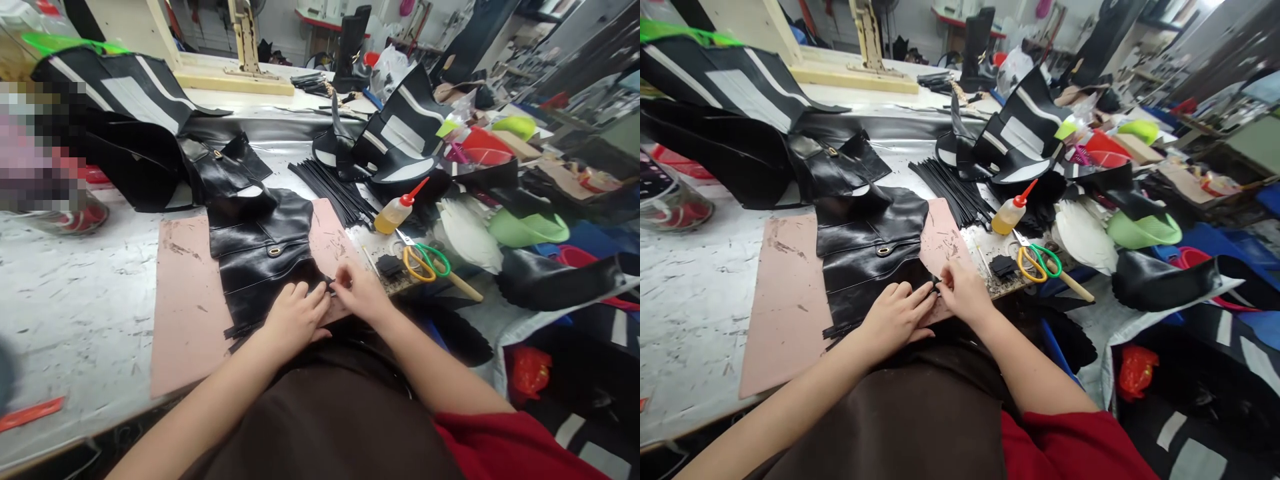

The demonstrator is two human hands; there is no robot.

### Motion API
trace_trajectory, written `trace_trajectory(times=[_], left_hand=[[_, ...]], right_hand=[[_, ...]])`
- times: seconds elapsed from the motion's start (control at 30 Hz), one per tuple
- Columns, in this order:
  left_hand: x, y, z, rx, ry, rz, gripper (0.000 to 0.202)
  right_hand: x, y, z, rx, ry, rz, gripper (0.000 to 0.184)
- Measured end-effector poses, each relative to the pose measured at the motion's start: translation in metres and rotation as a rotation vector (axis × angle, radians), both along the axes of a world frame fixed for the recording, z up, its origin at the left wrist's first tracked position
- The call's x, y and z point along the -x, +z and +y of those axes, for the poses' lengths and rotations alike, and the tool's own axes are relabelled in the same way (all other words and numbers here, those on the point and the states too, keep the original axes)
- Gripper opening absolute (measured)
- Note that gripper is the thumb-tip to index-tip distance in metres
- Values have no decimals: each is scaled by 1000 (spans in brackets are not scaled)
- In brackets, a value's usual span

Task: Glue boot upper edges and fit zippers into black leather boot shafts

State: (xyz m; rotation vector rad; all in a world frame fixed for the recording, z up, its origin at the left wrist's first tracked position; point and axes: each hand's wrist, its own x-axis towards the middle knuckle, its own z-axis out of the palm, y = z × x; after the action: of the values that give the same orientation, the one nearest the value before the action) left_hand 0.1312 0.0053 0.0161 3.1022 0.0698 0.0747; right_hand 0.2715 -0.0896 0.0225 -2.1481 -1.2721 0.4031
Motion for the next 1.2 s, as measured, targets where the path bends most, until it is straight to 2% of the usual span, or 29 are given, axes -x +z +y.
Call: trace_trajectory(times=[0.1,0.13,0.17,0.27,0.3,0.33,0.4,0.5,0.63,0.7,0.77,0.87,0.93,1.03,1.2], left_hand=[[-5,2,3,-23,-26,-16,54],[-6,2,3,-26,-30,-18,52],[-7,2,4,-29,-32,-21,51],[-8,1,4,-32,-28,-29,52],[-7,0,4,-31,-25,-36,52],[-7,-1,4,-28,-22,-44,52],[-5,-2,4,-16,-12,-64,53],[-2,-4,5,14,11,-98,53],[3,-6,8,58,23,-126,46],[4,-6,9,72,17,-131,42],[4,-6,10,79,14,-139,42],[3,-6,10,87,14,-145,45],[3,-7,9,90,15,-148,46],[4,-7,9,93,12,-159,46],[5,-7,10,100,9,-169,47]], right_hand=[[-1,11,-12,9,142,-56,5],[-9,14,-17,53,136,-60,8],[-21,17,-22,111,71,-96,10],[-74,20,-37,363,-353,-429,21],[-91,18,-41,485,-432,-521,26],[-107,16,-45,602,-463,-571,30],[-129,13,-50,766,-433,-607,40],[-140,20,-58,830,-388,-616,54],[-121,43,-79,786,-510,-521,56],[-99,45,-95,678,-479,-341,55],[-68,36,-110,520,-353,-32,56],[-21,11,-123,343,-167,491,48],[3,-4,-120,298,-117,659,45],[20,-13,-103,278,-82,640,43],[28,-7,-70,341,-8,518,36]])
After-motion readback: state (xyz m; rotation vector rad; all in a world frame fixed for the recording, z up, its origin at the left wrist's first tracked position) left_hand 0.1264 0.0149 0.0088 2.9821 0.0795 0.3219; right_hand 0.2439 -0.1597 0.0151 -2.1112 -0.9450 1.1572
